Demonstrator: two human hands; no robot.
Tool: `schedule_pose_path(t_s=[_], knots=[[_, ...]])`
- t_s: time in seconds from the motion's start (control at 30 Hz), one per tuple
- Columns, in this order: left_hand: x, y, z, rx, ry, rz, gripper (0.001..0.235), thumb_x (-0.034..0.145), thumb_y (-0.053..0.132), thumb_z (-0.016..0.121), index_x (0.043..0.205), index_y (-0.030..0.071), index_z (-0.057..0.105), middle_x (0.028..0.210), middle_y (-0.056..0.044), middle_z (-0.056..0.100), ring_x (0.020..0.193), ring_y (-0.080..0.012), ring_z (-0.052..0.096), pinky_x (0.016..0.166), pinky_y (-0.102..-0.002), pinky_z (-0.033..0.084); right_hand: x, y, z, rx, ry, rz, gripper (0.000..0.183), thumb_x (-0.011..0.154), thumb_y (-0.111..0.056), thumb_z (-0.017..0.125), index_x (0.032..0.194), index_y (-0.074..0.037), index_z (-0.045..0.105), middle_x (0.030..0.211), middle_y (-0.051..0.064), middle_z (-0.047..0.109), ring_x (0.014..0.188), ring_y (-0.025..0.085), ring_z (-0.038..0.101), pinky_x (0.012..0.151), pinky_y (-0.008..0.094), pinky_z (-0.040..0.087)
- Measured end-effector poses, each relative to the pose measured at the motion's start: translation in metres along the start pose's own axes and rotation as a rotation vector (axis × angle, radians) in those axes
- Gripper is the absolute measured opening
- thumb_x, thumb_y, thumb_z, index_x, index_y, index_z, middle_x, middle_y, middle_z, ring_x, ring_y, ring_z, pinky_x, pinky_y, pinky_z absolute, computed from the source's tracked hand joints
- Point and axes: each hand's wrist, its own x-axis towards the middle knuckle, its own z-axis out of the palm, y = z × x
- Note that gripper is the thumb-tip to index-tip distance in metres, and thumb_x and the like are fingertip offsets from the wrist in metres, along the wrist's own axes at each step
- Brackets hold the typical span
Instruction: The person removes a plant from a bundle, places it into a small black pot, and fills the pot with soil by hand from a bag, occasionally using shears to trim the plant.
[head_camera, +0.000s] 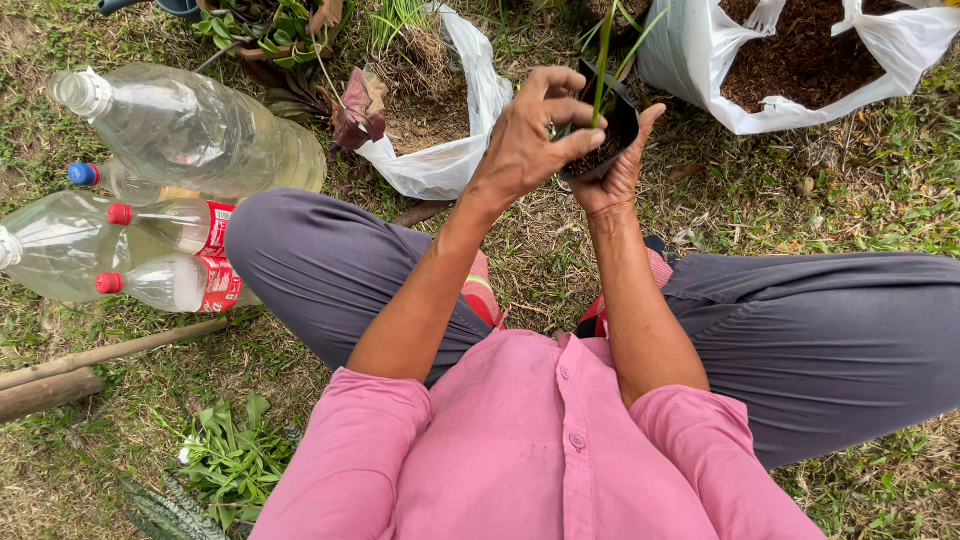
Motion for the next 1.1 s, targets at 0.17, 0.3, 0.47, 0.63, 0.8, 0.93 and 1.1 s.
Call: schedule_pose_path(t_s=[0.17,0.3,0.47,0.63,0.8,0.93,1.1], knots=[[-0.009,0.005,-0.009,-0.022,0.010,0.007,0.023,0.084,0.030,0.087,0.100,0.015,0.083,0.132,-0.008,0.058,0.125,-0.0274,0.061,0.105,-0.039,0.055,-0.006,-0.002,-0.012,-0.015,-0.068,0.087,0.077,0.086,-0.066,0.070,0.139,-0.011,0.062,0.131,0.007,0.067,0.121,0.023,0.067,0.112,0.046,0.055],[-0.002,0.008,-0.015,0.093,0.026,0.021,0.023,0.087,0.032,0.085,0.100,0.014,0.081,0.134,-0.008,0.057,0.124,-0.0260,0.061,0.106,-0.040,0.055,-0.011,-0.004,-0.028,0.005,-0.212,0.119,0.063,0.090,-0.051,0.071,0.142,-0.017,0.059,0.138,0.003,0.065,0.129,0.021,0.064,0.120,0.048,0.050],[-0.004,0.015,-0.020,0.240,-0.080,0.060,0.025,0.080,0.025,0.081,0.102,0.012,0.080,0.143,-0.013,0.048,0.136,-0.0333,0.050,0.108,-0.056,0.037,-0.014,0.000,-0.025,0.000,-0.214,0.090,0.073,0.088,-0.057,0.070,0.145,-0.013,0.058,0.140,0.005,0.065,0.132,0.022,0.063,0.121,0.043,0.048],[-0.014,0.026,-0.011,0.391,-0.056,-0.026,0.021,0.077,0.023,0.079,0.096,0.014,0.078,0.152,-0.016,0.039,0.147,-0.0378,0.035,0.118,-0.057,0.029,-0.009,0.000,-0.023,-0.088,-0.143,0.088,0.092,0.086,-0.074,0.067,0.146,-0.004,0.058,0.135,0.008,0.068,0.128,0.023,0.064,0.116,0.040,0.051],[-0.028,0.037,0.002,0.504,0.035,0.051,0.014,0.083,0.024,0.080,0.093,0.015,0.078,0.161,-0.019,0.027,0.152,-0.0454,0.019,0.119,-0.066,0.016,-0.003,0.005,-0.017,-0.115,-0.095,0.026,0.084,0.083,-0.072,0.067,0.139,-0.008,0.060,0.132,0.007,0.069,0.124,0.022,0.066,0.114,0.042,0.054],[-0.032,0.035,0.010,0.524,-0.009,0.036,0.010,0.082,0.023,0.079,0.089,0.016,0.080,0.160,-0.020,0.025,0.152,-0.0471,0.015,0.116,-0.072,0.011,0.003,0.006,-0.017,-0.089,-0.004,-0.031,0.079,0.085,-0.070,0.068,0.135,-0.009,0.062,0.130,0.006,0.069,0.122,0.022,0.066,0.111,0.044,0.055],[-0.042,0.023,0.017,0.517,0.066,0.125,0.012,0.088,0.024,0.077,0.099,0.020,0.081,0.165,-0.017,0.024,0.156,-0.0432,0.014,0.121,-0.070,0.012,0.001,0.005,-0.020,-0.043,-0.032,0.023,0.079,0.084,-0.070,0.069,0.133,-0.009,0.063,0.129,0.006,0.068,0.121,0.021,0.065,0.109,0.041,0.056]])
